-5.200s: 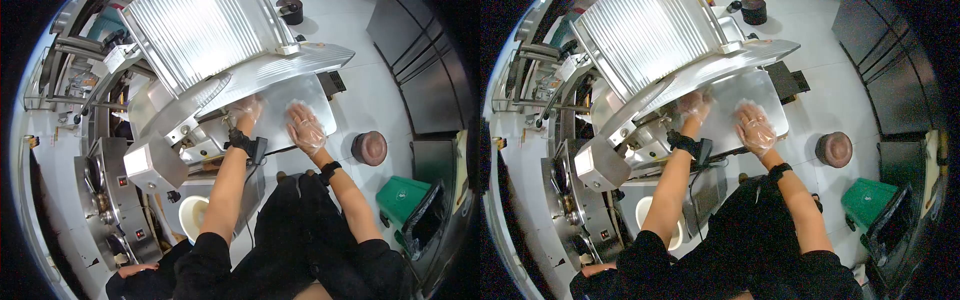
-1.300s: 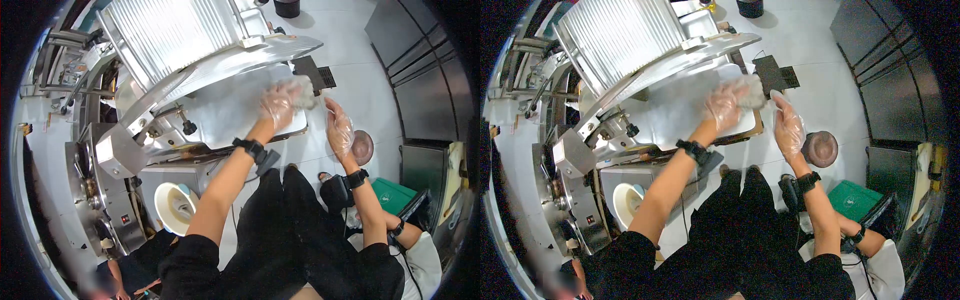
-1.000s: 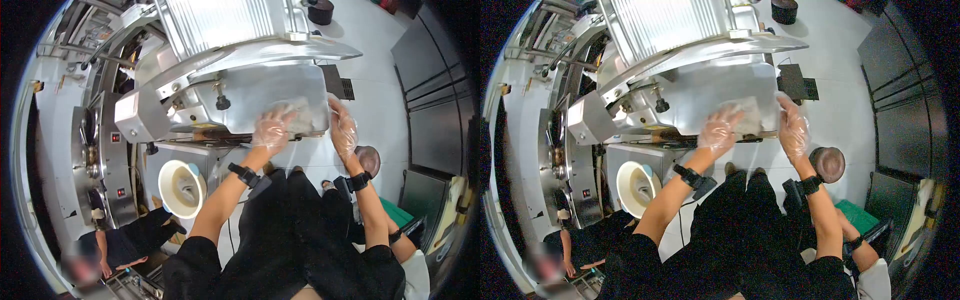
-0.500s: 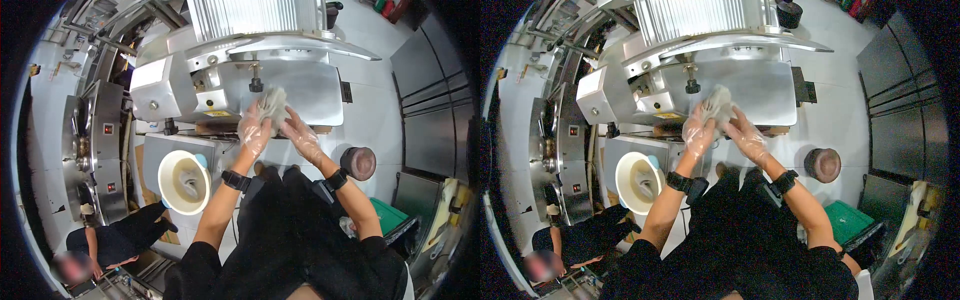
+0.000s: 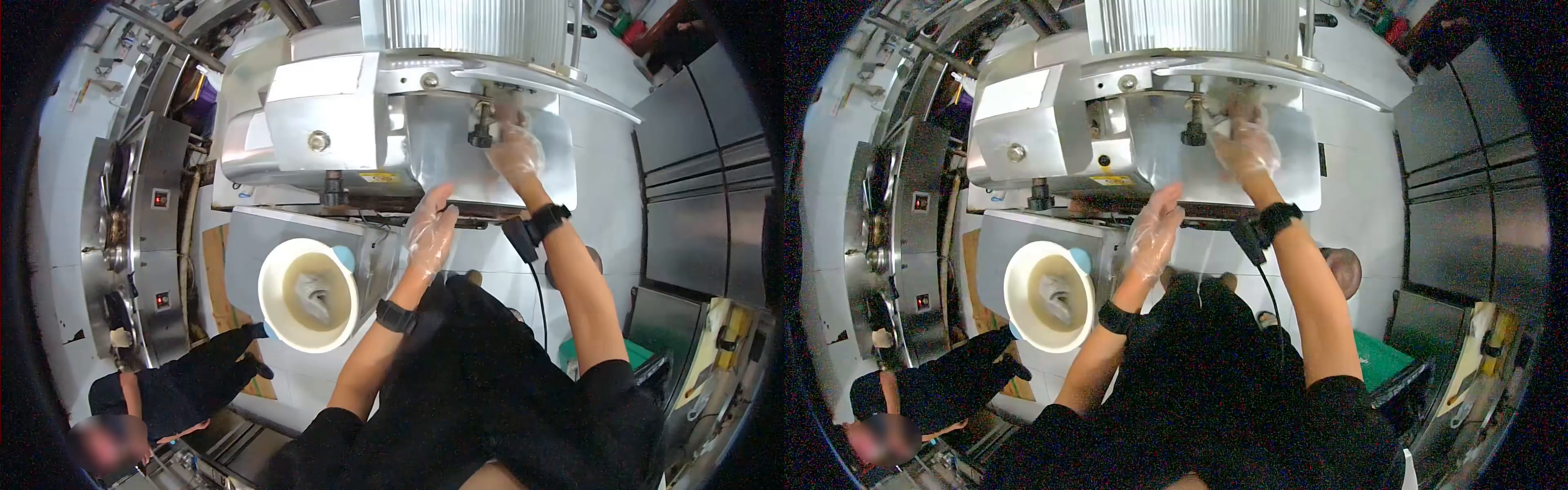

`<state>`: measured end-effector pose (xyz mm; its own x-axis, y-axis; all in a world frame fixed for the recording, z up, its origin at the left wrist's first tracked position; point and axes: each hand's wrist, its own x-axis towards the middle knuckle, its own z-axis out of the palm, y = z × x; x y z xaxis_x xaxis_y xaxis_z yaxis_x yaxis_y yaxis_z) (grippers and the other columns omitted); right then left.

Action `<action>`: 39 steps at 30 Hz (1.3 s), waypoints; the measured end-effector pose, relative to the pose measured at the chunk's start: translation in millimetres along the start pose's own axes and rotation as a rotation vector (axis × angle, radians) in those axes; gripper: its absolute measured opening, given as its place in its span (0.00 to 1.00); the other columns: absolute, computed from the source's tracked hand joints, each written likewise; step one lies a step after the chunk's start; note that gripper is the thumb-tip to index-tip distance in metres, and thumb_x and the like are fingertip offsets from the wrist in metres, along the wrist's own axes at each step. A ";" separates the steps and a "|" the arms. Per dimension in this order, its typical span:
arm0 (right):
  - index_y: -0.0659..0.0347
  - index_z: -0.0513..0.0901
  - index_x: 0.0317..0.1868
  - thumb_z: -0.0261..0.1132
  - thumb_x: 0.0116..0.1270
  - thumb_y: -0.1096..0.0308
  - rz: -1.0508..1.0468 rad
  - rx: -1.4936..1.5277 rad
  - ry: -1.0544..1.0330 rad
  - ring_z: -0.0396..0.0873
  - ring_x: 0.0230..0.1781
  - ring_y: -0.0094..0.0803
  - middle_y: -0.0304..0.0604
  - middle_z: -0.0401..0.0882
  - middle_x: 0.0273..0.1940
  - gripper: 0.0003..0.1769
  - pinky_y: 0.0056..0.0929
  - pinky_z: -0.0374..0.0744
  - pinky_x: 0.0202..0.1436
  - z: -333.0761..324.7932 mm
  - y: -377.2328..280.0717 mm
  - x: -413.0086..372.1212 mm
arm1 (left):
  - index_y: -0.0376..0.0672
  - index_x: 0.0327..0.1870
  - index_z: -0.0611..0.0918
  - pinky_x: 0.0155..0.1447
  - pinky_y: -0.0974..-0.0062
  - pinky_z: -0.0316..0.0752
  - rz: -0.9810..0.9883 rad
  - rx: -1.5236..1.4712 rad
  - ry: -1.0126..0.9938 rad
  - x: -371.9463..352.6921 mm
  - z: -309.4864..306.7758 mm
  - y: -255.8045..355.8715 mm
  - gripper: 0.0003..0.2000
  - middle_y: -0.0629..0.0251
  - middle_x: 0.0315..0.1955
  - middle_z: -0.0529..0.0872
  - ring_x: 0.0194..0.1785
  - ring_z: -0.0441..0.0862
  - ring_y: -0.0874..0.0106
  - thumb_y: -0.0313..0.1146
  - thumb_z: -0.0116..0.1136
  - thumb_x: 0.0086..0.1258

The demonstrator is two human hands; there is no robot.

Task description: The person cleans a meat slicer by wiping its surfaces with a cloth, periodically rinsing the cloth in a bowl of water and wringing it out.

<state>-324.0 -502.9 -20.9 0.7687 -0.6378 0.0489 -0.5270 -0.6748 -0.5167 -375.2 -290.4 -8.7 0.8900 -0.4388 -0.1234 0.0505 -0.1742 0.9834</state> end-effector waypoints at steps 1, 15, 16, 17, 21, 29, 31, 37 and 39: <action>0.38 0.70 0.71 0.60 0.64 0.39 -0.107 -0.253 -0.031 0.78 0.60 0.45 0.47 0.75 0.65 0.36 0.43 0.79 0.58 14.5 -7.6 9.1 | 0.35 0.64 0.74 0.67 0.66 0.69 -0.032 -0.055 0.056 -3.1 -4.8 2.1 0.22 0.49 0.60 0.79 0.63 0.78 0.59 0.32 0.53 0.70; 0.52 0.76 0.62 0.58 0.64 0.64 -0.519 -0.336 -0.461 0.80 0.54 0.52 0.50 0.71 0.67 0.25 0.46 0.81 0.55 10.9 -36.1 -81.2 | 0.36 0.59 0.77 0.67 0.70 0.67 -0.001 -0.170 0.203 -12.7 -36.5 -26.0 0.16 0.56 0.56 0.80 0.59 0.77 0.68 0.28 0.51 0.73; 0.51 0.77 0.61 0.59 0.63 0.64 -0.694 -0.277 -0.330 0.81 0.51 0.51 0.48 0.73 0.66 0.24 0.46 0.81 0.53 4.8 -24.4 -88.7 | 0.36 0.59 0.77 0.67 0.70 0.67 0.002 -0.167 0.199 -12.8 -37.3 -26.7 0.16 0.56 0.56 0.80 0.59 0.77 0.68 0.28 0.51 0.73; 0.50 0.79 0.60 0.60 0.62 0.65 -0.864 -0.218 -0.196 0.83 0.49 0.50 0.47 0.74 0.65 0.23 0.46 0.82 0.52 1.1 -14.0 -90.3 | 0.36 0.59 0.77 0.68 0.72 0.67 -0.003 -0.178 0.202 -13.7 -38.2 -27.6 0.15 0.58 0.56 0.81 0.60 0.77 0.69 0.28 0.51 0.74; 0.46 0.76 0.63 0.60 0.67 0.56 -0.104 0.347 -0.377 0.85 0.44 0.48 0.50 0.85 0.50 0.24 0.41 0.82 0.45 -69.8 -15.1 -80.1 | 0.36 0.59 0.78 0.69 0.74 0.67 -0.025 -0.166 0.193 -16.1 -37.3 -28.6 0.14 0.60 0.56 0.81 0.61 0.77 0.70 0.26 0.51 0.75; 0.48 0.65 0.72 0.68 0.60 0.51 -0.252 -0.129 0.053 0.77 0.55 0.64 0.69 0.69 0.64 0.40 0.50 0.80 0.55 -48.9 59.0 -86.8 | 0.35 0.57 0.79 0.69 0.74 0.67 -0.025 -0.238 0.213 -13.8 -36.6 -25.9 0.13 0.61 0.55 0.81 0.59 0.78 0.71 0.25 0.52 0.74; 0.45 0.67 0.72 0.66 0.62 0.44 -0.213 -0.221 0.022 0.77 0.53 0.65 0.68 0.69 0.64 0.39 0.53 0.81 0.51 -35.4 46.7 -85.6 | 0.35 0.56 0.80 0.68 0.73 0.68 -0.057 -0.207 0.221 -15.0 -38.8 -21.6 0.13 0.62 0.55 0.81 0.59 0.78 0.72 0.25 0.52 0.74; 0.41 0.72 0.68 0.65 0.63 0.47 -0.445 -0.218 0.019 0.80 0.53 0.54 0.52 0.75 0.63 0.32 0.48 0.78 0.57 14.5 -1.2 -37.6 | 0.34 0.55 0.80 0.66 0.74 0.69 -0.034 -0.218 0.217 -19.0 -39.7 -23.3 0.12 0.62 0.54 0.82 0.57 0.79 0.72 0.27 0.52 0.75; 0.40 0.71 0.68 0.64 0.63 0.47 -0.500 -0.240 -0.038 0.80 0.54 0.52 0.50 0.77 0.62 0.32 0.47 0.78 0.58 53.6 5.3 7.9 | 0.34 0.55 0.80 0.66 0.75 0.69 -0.068 -0.176 0.223 -21.6 -41.7 -17.3 0.12 0.62 0.53 0.82 0.56 0.79 0.72 0.27 0.52 0.75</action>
<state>-301.2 -491.6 -69.0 0.9565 -0.2075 0.2049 -0.1593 -0.9603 -0.2288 -376.4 -241.1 -17.5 0.9586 -0.2231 -0.1772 0.1744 -0.0326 0.9841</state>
